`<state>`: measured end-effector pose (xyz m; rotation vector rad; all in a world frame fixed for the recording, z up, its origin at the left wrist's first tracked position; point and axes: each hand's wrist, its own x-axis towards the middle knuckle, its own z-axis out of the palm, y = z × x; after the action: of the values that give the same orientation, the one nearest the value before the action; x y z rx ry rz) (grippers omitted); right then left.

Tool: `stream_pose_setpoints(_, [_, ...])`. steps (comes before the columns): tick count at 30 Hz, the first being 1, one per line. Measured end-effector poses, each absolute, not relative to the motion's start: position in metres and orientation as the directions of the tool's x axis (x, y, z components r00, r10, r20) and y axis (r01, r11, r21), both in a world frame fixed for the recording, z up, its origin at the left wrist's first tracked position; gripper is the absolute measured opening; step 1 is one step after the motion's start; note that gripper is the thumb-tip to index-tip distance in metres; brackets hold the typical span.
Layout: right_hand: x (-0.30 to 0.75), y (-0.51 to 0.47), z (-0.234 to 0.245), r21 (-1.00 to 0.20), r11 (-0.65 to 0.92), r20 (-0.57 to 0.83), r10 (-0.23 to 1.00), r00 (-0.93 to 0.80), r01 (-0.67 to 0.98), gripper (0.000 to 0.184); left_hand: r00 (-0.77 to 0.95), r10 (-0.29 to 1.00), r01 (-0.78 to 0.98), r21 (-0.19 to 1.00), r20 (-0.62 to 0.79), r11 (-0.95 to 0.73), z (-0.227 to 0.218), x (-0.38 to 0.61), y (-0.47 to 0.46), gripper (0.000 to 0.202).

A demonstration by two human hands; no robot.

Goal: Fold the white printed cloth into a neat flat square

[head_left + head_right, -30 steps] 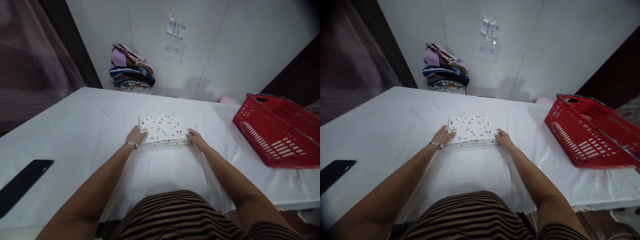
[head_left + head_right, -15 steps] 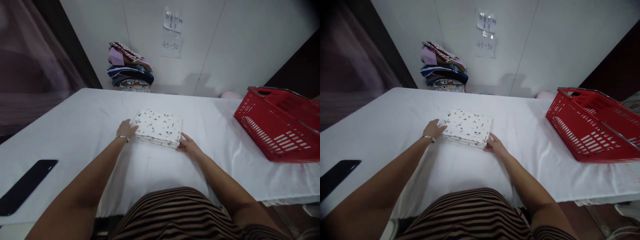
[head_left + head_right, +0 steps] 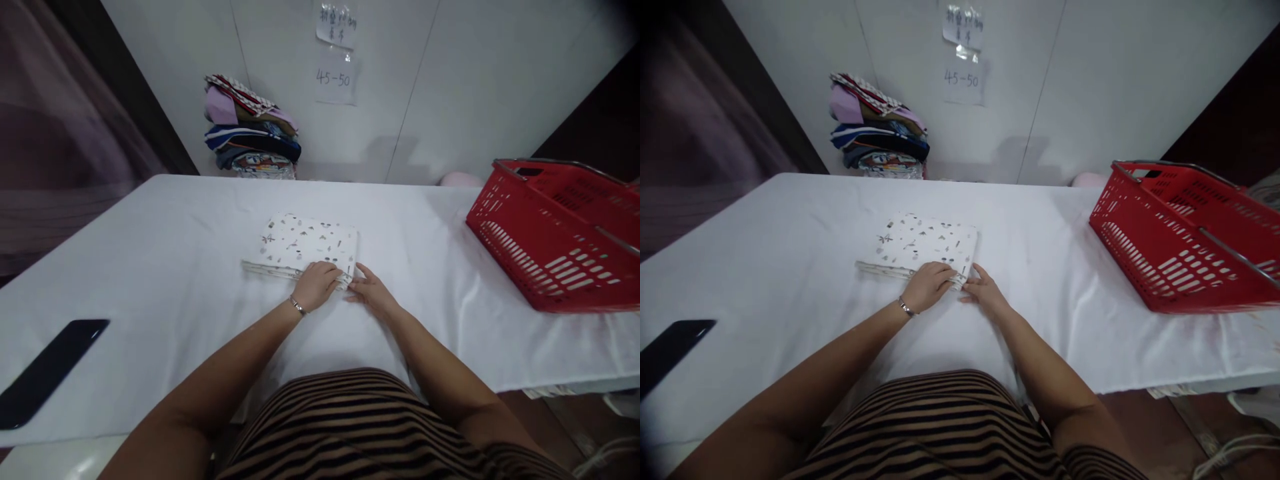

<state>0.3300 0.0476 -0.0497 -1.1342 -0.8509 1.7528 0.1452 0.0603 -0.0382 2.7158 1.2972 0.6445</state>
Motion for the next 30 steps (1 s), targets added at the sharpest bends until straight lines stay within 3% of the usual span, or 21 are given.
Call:
stream_pose_setpoints(10, [0.319,0.05,-0.057,-0.937,-0.287,-0.253,0.95,-0.18,-0.2,0.102,0.598,0.753,0.747,0.149,0.275,-0.648,-0.037,0.147,0.062,0.026])
stream_pose_setpoints(20, [0.316,0.05,-0.062,-0.942,-0.27,-0.242,0.958,-0.152,-0.199,0.106,0.529,0.802,0.744,0.302,0.276,-0.595,-0.03,0.151,0.059,0.025])
stream_pose_setpoints(30, [0.312,0.046,-0.057,-0.97,-0.199,-0.184,0.976,-0.115,-0.139,0.1,0.603,0.765,0.747,0.178,0.227,-0.641,-0.023,0.155,0.063,0.021])
